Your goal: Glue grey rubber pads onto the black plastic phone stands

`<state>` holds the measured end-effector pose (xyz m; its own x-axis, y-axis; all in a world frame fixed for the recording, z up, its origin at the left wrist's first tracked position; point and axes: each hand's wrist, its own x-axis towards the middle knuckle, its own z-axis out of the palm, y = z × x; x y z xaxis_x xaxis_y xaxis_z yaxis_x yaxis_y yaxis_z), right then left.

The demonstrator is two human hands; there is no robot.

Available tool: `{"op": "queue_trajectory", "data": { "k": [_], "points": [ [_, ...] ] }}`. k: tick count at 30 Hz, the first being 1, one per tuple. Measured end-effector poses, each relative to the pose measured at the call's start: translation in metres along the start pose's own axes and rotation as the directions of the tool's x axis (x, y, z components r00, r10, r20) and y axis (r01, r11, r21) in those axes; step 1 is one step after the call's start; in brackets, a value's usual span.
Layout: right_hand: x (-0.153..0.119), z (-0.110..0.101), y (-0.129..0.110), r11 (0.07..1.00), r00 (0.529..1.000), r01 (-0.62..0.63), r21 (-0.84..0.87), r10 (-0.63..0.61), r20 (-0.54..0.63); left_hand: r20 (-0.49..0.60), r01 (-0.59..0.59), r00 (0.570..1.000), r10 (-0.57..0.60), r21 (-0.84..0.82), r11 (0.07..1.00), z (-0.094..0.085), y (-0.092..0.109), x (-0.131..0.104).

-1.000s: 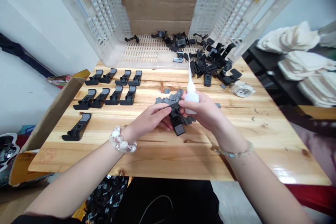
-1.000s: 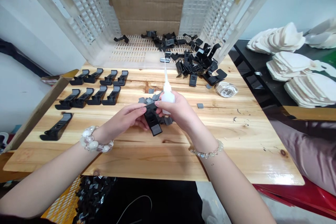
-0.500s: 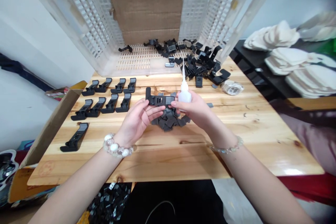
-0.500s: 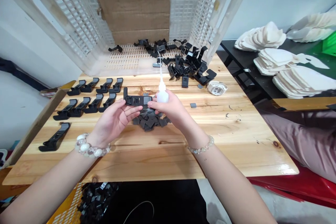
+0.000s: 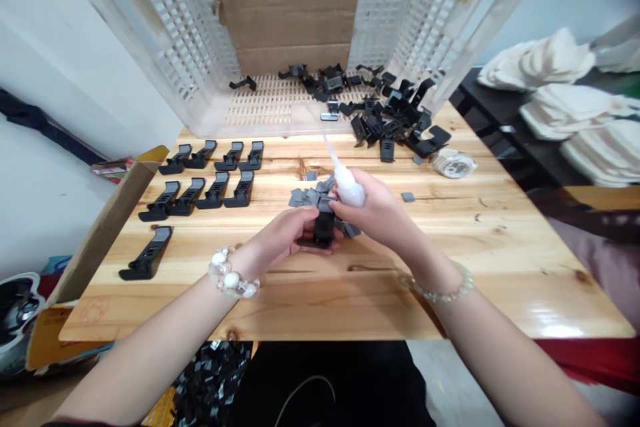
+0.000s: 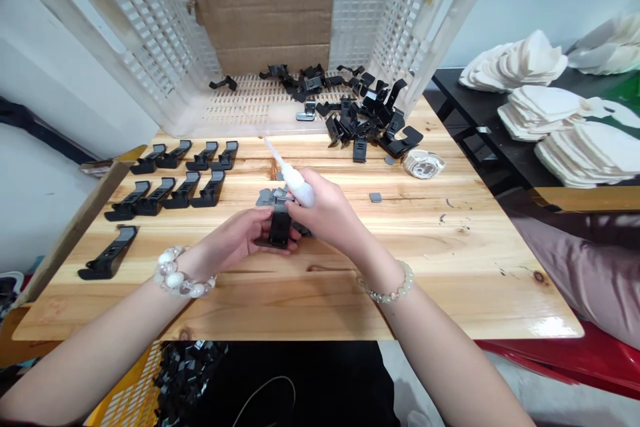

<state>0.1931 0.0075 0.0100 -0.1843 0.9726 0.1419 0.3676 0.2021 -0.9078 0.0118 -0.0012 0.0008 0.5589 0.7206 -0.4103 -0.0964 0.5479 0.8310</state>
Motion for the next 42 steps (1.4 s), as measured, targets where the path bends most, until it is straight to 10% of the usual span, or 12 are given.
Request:
{"op": "queue_trajectory", "data": {
  "k": [13,42],
  "points": [
    [-0.004,0.003,-0.010,0.919,0.987,-0.092,0.384,0.032,0.159,-0.018,-0.174,0.983,0.181,0.200,0.964,-0.001,-0.004,-0.005],
    [0.001,0.001,-0.006,0.917,0.984,-0.177,0.358,0.164,0.066,-0.049,-0.208,0.974,0.219,0.171,0.963,-0.003,-0.003,-0.007]
  ]
}}
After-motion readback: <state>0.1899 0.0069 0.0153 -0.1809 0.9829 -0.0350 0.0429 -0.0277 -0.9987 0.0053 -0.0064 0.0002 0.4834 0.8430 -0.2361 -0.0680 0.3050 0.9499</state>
